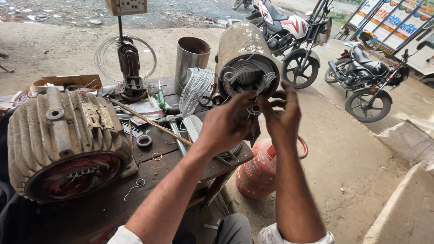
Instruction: The person winds insulated wire into a cylindrical motor stator using a wooden stick and pliers. They repeatedly insert the stick to push wire layers, adjust the wire with their fingers, and use pliers to cut and secure the wire ends.
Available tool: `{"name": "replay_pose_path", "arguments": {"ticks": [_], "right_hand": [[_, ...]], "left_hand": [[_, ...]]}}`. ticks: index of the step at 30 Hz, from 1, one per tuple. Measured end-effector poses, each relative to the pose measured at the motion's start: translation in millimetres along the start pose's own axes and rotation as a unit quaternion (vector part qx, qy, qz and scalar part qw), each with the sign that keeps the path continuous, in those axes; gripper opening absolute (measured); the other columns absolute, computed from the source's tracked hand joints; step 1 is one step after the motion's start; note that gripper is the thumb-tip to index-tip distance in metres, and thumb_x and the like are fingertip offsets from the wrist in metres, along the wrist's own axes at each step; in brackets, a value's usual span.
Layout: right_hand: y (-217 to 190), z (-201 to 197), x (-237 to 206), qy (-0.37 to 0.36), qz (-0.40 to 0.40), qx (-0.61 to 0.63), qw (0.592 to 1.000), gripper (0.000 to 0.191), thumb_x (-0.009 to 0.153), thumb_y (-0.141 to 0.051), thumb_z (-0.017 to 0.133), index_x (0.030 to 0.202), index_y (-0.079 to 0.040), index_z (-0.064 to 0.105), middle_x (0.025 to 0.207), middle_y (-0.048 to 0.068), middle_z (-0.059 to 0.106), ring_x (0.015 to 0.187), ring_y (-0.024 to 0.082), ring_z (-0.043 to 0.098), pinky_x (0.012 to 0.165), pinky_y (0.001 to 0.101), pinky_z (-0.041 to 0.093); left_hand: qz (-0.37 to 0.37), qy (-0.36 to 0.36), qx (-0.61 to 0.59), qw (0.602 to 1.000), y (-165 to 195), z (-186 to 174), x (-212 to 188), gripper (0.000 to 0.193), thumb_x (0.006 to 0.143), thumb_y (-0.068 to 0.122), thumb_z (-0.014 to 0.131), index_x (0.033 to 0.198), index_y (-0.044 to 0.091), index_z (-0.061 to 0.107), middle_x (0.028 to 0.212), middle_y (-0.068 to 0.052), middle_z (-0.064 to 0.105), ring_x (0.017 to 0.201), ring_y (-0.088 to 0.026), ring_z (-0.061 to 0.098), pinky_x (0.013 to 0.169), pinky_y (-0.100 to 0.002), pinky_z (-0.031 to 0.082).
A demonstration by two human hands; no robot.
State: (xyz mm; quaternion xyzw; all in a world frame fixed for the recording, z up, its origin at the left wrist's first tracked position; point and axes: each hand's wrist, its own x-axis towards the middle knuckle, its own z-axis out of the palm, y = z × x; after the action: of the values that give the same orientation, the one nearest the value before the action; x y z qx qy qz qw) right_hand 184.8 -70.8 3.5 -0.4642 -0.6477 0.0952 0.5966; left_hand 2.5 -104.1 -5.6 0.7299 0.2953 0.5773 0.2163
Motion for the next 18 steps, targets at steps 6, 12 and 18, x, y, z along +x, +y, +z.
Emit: {"name": "replay_pose_path", "arguments": {"ticks": [6, 12, 18], "right_hand": [[1, 11, 15, -0.046, 0.079, -0.057, 0.994, 0.04, 0.093, -0.032, 0.079, 0.115, 0.0, 0.069, 0.101, 0.008, 0.077, 0.089, 0.014, 0.073, 0.077, 0.0314, 0.057], [16, -3, 28, -0.11, 0.109, 0.075, 0.985, 0.032, 0.098, -0.025, 0.075, 0.117, -0.001, 0.069, 0.103, 0.006, 0.074, 0.09, 0.01, 0.065, 0.078, 0.0286, 0.053], [31, -20, 21, -0.038, 0.117, 0.11, 0.986, 0.031, 0.098, -0.024, 0.071, 0.123, -0.005, 0.067, 0.104, 0.002, 0.072, 0.09, 0.008, 0.064, 0.076, 0.0247, 0.054]], "left_hand": [[0.073, 0.077, 0.08, 0.991, 1, 14, -5, 0.073, 0.076, 0.006, 0.074, 0.143, 0.009, 0.046, 0.116, -0.018, 0.075, 0.103, -0.036, 0.072, 0.082, -0.044, 0.058], [-0.011, 0.098, -0.184, 0.978, 3, 30, -2, 0.064, 0.08, -0.004, 0.057, 0.142, 0.001, 0.042, 0.107, -0.015, 0.066, 0.086, -0.02, 0.071, 0.079, -0.03, 0.058], [0.008, 0.051, -0.172, 0.984, 10, 34, -12, 0.059, 0.08, -0.001, 0.061, 0.138, 0.002, 0.048, 0.105, -0.014, 0.064, 0.089, -0.022, 0.068, 0.082, -0.033, 0.056]]}}
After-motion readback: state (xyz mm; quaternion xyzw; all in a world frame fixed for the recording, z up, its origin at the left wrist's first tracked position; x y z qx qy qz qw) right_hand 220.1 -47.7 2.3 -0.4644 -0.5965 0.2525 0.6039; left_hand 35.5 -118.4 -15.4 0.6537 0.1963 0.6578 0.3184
